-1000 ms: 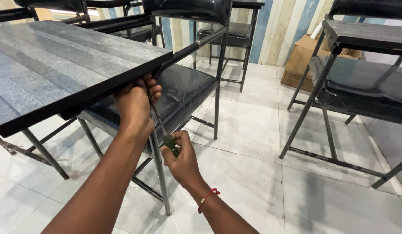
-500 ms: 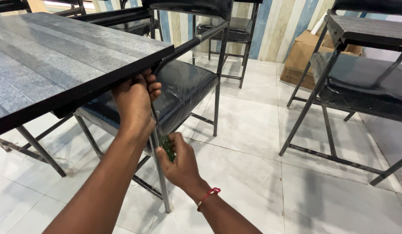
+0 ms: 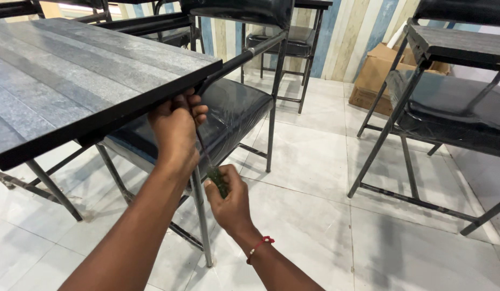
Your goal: The person uses a screwdriver to attach a tabletop to a chair frame, then flips the chair to tighten additional screws underneath. The chair remains wrapped in plastic throughout the process.
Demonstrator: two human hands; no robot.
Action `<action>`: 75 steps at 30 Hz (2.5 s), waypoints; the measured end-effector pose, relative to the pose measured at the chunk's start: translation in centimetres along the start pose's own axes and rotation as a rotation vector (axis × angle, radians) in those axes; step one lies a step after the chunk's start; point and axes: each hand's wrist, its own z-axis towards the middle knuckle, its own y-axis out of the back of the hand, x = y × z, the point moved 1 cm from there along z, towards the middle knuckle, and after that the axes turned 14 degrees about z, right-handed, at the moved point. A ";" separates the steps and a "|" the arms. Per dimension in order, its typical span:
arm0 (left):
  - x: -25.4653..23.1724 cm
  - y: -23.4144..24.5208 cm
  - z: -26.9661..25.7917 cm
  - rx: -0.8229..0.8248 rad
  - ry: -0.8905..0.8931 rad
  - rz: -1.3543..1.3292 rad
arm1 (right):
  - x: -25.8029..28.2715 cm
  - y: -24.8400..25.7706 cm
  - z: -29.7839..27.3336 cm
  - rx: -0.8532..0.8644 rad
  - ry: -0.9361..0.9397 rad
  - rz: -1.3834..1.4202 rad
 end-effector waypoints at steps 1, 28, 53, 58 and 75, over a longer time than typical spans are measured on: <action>0.0 -0.1 0.1 0.001 0.004 -0.017 | 0.1 -0.1 0.2 -0.059 -0.072 0.069; -0.4 0.1 -0.5 -0.015 -0.004 0.038 | 3.9 0.1 -0.1 0.113 -0.252 0.074; -0.2 0.1 -0.2 -0.029 0.021 -0.003 | 4.8 0.7 -0.2 0.017 0.422 -0.517; 0.0 -0.1 0.3 -0.045 0.050 -0.020 | 4.4 0.9 0.7 -0.026 0.323 -0.463; 0.6 0.2 1.2 -0.003 0.022 -0.065 | 2.2 -0.3 1.3 0.005 0.311 -0.409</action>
